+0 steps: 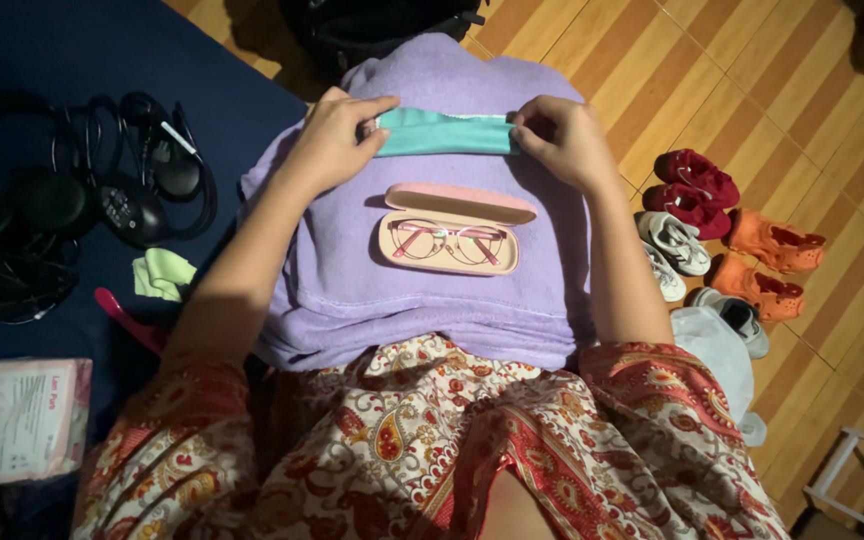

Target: The person cleans eyeglasses with a cloth, places them in a case, and packs the case, a comb, a mouse, and a mouse box into a backpack. The person then coils the mouse cable and places it in the bag.

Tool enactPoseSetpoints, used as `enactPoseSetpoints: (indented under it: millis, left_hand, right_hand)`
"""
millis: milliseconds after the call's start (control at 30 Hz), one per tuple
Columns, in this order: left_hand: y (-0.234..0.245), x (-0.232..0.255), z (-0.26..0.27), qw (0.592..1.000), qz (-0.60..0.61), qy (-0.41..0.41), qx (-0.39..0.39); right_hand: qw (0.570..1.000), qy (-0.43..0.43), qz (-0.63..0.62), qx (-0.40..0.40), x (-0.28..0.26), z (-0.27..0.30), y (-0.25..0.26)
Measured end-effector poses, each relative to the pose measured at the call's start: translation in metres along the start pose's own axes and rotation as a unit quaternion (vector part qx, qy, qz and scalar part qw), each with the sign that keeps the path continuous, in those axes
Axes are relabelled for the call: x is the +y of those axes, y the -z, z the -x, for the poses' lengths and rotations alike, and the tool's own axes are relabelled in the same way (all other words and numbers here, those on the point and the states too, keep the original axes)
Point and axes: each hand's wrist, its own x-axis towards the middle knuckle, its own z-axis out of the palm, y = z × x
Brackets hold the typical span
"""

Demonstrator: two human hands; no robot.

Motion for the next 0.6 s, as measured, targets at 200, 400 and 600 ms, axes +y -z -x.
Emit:
enactPoseSetpoints:
  millis: [200, 400, 600]
  left_hand:
    - [-0.003, -0.008, -0.005, 0.998, -0.001, -0.014, 0.054]
    - [-0.012, -0.006, -0.002, 0.990, -0.011, -0.041, 0.133]
    - [-0.002, -0.004, 0.009, 0.972, -0.114, -0.184, 0.090]
  right_hand:
    - [0.997, 0.062, 0.002, 0.043, -0.004, -0.010, -0.004]
    - [0.990, 0.048, 0.057, 0.116, -0.022, 0.004, -0.010]
    - [0.958, 0.233, 0.156, 0.063, -0.026, 0.024, -0.004]
